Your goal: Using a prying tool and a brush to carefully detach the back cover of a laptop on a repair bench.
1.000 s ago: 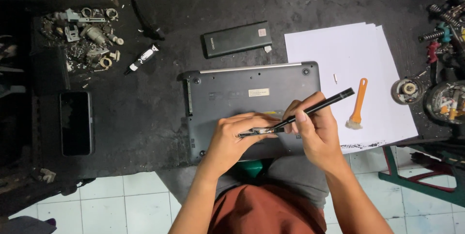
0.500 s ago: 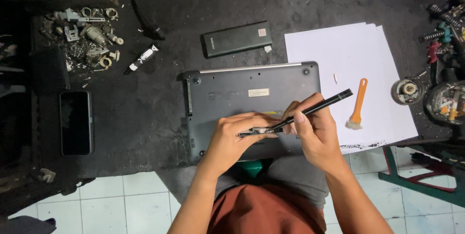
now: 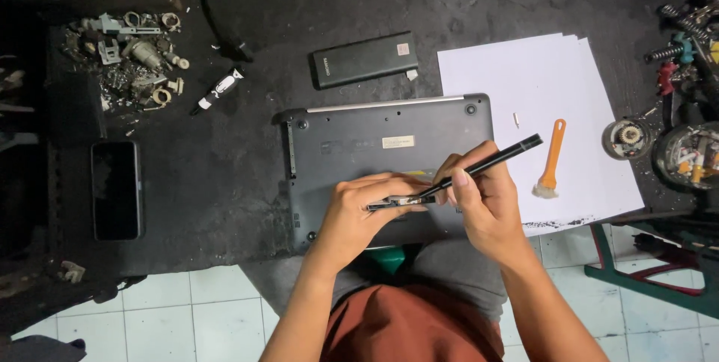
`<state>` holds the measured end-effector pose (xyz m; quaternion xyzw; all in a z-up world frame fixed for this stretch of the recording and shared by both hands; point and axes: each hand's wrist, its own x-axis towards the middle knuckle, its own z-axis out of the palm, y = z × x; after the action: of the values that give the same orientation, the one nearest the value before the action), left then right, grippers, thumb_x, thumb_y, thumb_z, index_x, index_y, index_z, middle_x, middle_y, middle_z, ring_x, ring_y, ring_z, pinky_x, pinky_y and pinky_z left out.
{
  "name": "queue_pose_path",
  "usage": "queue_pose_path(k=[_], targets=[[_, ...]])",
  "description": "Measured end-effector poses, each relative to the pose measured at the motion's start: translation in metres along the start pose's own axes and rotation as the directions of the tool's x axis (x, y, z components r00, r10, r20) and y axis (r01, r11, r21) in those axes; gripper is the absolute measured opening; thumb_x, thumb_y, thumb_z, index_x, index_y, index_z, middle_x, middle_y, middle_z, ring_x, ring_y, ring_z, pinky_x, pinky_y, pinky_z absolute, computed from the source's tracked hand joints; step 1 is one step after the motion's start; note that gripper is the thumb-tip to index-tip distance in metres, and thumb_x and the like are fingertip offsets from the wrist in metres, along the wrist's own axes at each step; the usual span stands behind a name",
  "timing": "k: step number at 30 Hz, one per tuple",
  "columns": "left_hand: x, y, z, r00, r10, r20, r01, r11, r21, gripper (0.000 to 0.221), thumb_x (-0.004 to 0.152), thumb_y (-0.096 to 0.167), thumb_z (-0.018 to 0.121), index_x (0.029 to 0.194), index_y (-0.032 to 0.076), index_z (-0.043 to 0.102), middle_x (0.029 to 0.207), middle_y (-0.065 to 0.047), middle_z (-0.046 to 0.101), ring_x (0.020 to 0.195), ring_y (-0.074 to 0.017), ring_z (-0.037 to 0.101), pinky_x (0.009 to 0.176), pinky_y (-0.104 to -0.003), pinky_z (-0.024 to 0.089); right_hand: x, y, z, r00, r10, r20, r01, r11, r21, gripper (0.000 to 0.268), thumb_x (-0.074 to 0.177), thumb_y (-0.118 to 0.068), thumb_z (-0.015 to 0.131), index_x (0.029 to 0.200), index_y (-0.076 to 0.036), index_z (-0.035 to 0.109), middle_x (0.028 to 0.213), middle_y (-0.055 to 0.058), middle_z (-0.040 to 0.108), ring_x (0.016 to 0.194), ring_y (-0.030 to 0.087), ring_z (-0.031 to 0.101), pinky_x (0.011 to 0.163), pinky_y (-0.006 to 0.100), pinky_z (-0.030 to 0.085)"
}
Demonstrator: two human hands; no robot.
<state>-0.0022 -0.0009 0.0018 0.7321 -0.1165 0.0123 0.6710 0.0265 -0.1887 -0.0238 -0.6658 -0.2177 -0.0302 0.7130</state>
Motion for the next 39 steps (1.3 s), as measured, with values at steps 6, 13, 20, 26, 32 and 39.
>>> queue_pose_path(k=[6,13,20,26,32,39], targets=[[-0.002,-0.005,0.001,1.000,-0.006,-0.004,0.006,1.000,0.004,0.013,0.085,0.004,0.079,0.098,0.007,0.078,0.099,-0.013,0.081,0.105,-0.0369,0.076,0.091,-0.048,0.061,0.001,-0.001,0.002,1.000,0.000,-0.004,0.000,1.000,-0.001,0.016,0.108,-0.013,0.045,0.098,-0.001,0.051,0.059,0.000,0.049,0.059,0.018,0.063,0.059,0.029,0.053],[-0.001,-0.001,0.000,1.000,-0.005,-0.007,0.005,1.000,0.012,0.013,0.086,0.004,0.079,0.098,0.007,0.077,0.098,-0.014,0.081,0.103,-0.0378,0.076,0.090,-0.048,0.061,0.001,-0.001,0.005,1.000,0.002,-0.018,-0.002,1.000,0.004,0.017,0.108,-0.013,0.046,0.098,-0.001,0.051,0.060,0.003,0.051,0.057,0.019,0.061,0.058,0.029,0.053],[0.002,-0.002,-0.002,1.000,-0.021,-0.013,0.021,1.000,0.004,0.015,0.086,0.004,0.078,0.100,0.008,0.078,0.099,-0.014,0.081,0.104,-0.0386,0.076,0.090,-0.049,0.061,0.003,-0.007,-0.008,0.992,0.076,-0.100,-0.063,0.990,0.126,0.027,0.110,-0.027,0.046,0.101,-0.002,0.050,0.065,0.009,0.056,0.061,0.020,0.060,0.059,0.031,0.051],[-0.006,0.000,-0.002,0.992,0.021,-0.128,-0.022,1.000,-0.001,0.025,0.086,0.011,0.080,0.111,0.014,0.079,0.103,-0.006,0.082,0.099,-0.0261,0.079,0.088,-0.038,0.062,-0.001,-0.013,-0.036,0.932,0.135,-0.336,-0.100,0.988,0.118,0.026,0.107,-0.037,0.040,0.091,-0.017,0.034,0.075,0.014,0.049,0.080,0.024,0.051,0.087,0.037,0.045],[-0.021,-0.011,0.007,0.962,-0.149,-0.229,0.125,0.985,-0.119,0.026,0.094,0.019,0.075,0.101,0.006,0.053,0.102,-0.012,0.082,0.095,-0.0231,0.079,0.088,-0.037,0.060,-0.059,0.029,-0.026,0.952,0.299,-0.070,-0.306,0.941,-0.147,0.052,0.072,-0.004,0.090,0.090,-0.014,0.042,0.068,0.003,0.052,0.066,0.016,0.046,0.067,0.031,0.039],[-0.027,0.001,0.008,0.919,-0.256,-0.300,0.261,0.965,-0.024,0.034,0.098,0.020,0.068,0.131,0.012,0.068,0.086,0.002,0.050,0.074,-0.0095,0.041,0.067,-0.022,0.041,-0.055,0.017,-0.011,0.811,0.454,-0.369,-0.512,0.856,-0.073,0.047,0.086,-0.014,0.077,0.086,-0.020,0.030,0.069,-0.007,0.025,0.059,0.005,0.022,0.056,0.021,0.024]])
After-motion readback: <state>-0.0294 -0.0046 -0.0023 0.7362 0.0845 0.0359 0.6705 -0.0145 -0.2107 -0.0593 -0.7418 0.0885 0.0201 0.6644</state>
